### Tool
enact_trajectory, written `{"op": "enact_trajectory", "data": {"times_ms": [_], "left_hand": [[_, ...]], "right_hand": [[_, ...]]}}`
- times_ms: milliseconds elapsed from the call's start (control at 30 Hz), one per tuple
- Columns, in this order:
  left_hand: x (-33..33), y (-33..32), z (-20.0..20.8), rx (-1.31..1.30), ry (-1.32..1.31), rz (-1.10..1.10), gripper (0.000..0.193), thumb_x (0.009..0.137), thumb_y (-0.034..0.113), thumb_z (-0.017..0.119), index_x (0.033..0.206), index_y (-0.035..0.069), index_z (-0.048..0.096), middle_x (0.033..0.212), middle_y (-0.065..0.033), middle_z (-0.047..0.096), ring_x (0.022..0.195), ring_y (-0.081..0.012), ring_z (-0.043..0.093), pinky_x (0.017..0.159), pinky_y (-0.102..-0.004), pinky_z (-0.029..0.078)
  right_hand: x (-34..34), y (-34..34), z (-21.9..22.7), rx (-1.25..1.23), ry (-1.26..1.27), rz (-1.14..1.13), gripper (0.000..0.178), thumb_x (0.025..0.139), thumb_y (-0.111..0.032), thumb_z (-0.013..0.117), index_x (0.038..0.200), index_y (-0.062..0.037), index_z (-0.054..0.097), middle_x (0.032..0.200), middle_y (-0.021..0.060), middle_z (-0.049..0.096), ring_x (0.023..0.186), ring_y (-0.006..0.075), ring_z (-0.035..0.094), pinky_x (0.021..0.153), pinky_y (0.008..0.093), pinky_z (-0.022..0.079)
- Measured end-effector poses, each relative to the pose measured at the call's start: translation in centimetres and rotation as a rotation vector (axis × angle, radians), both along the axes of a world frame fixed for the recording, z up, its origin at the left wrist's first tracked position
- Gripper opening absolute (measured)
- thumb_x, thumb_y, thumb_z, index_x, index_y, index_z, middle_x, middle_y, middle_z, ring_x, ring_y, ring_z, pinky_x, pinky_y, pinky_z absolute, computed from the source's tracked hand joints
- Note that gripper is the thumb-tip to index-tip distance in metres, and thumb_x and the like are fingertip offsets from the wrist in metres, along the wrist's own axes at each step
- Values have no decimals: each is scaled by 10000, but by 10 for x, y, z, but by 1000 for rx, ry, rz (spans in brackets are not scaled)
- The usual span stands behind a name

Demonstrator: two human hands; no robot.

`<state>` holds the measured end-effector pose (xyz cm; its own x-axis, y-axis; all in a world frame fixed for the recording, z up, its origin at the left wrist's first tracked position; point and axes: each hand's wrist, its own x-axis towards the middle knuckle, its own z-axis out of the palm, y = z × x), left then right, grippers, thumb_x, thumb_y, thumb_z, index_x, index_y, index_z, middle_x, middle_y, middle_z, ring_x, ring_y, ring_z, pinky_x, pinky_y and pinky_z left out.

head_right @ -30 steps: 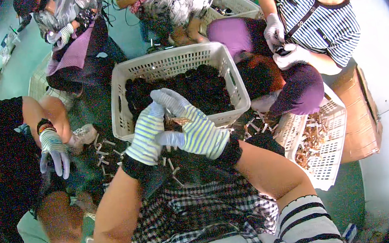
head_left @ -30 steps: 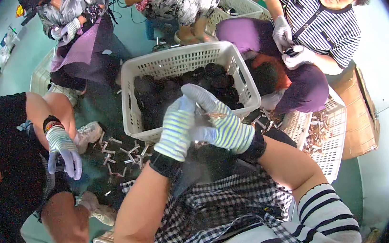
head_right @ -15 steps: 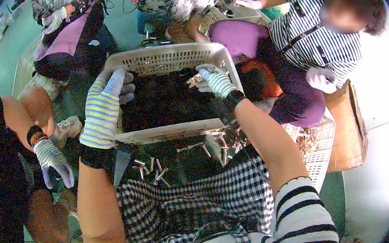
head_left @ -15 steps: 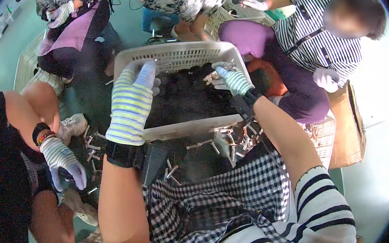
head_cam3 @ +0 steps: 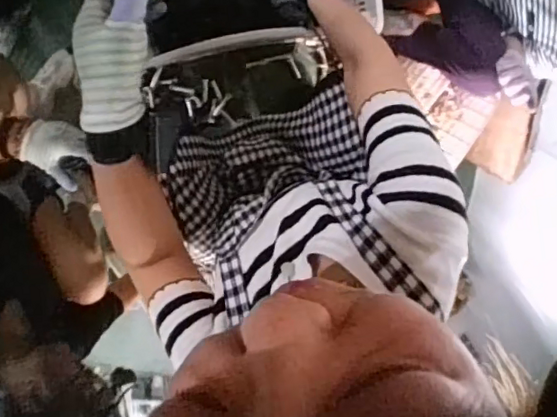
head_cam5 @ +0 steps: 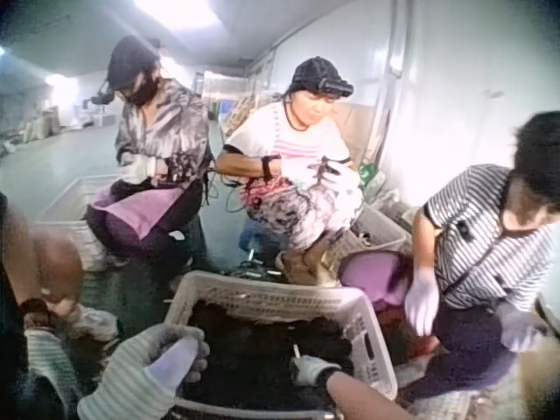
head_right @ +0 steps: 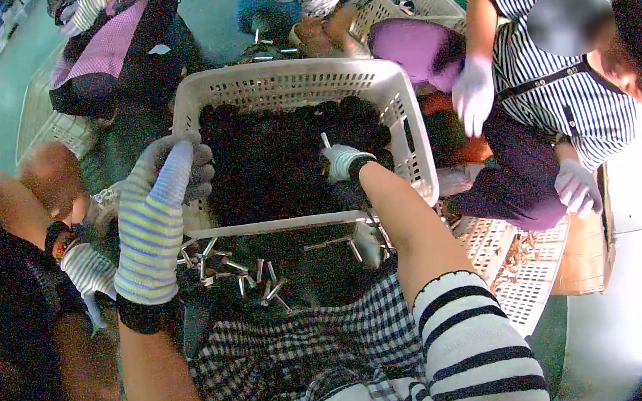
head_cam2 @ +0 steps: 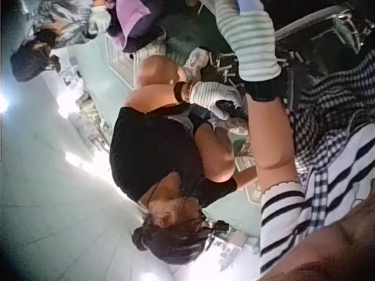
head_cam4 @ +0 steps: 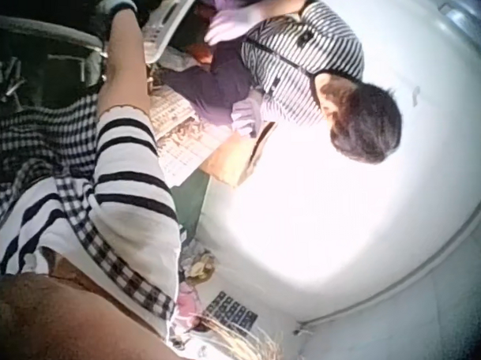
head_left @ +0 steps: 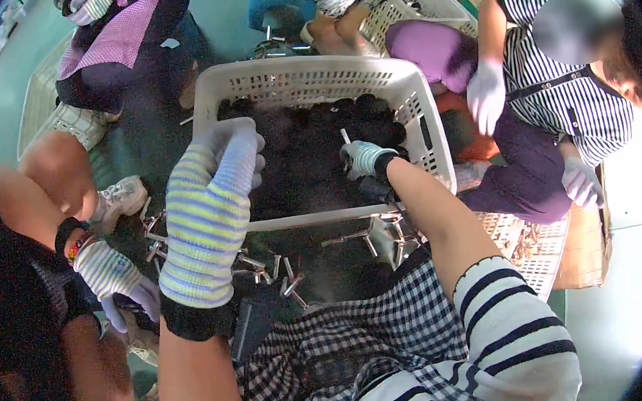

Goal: Sorting and cleaning plastic/rubber manufacturing parts by hand while wearing gloves.

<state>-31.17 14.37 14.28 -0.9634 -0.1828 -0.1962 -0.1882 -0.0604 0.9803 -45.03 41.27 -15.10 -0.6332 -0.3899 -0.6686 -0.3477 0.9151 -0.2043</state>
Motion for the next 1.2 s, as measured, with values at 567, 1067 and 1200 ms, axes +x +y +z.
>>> {"op": "enact_trajectory", "data": {"times_ms": [567, 1067, 1200], "left_hand": [[3, -10, -1, -60, 25, -37, 273, 931, 215, 594, 1089, -4, 636, 875, -27, 632, 727, -58, 530, 661, -201, 441], [45, -8, -7, -260, 134, -64, 254, 957, 219, 554, 1120, 37, 623, 947, -39, 661, 840, -89, 609, 750, -221, 484], [68, -8, -32, -298, 132, -57, 249, 961, 183, 522, 1120, 22, 626, 942, -35, 653, 852, -84, 597, 777, -226, 477]], "right_hand": [[11, -18, 31, -95, 67, -101, 475, 778, -223, 616, 1233, -94, 582, 1177, 215, 612, 1094, 348, 594, 922, 427, 485], [22, 81, 28, -154, 589, -551, 572, 725, -158, 763, 1255, -90, 559, 1286, 195, 543, 1178, 358, 522, 1019, 397, 412], [17, 80, -12, -211, 438, -458, 830, 693, -302, 800, 1402, -130, 404, 1375, 198, 450, 1246, 330, 479, 1058, 375, 391]]}}
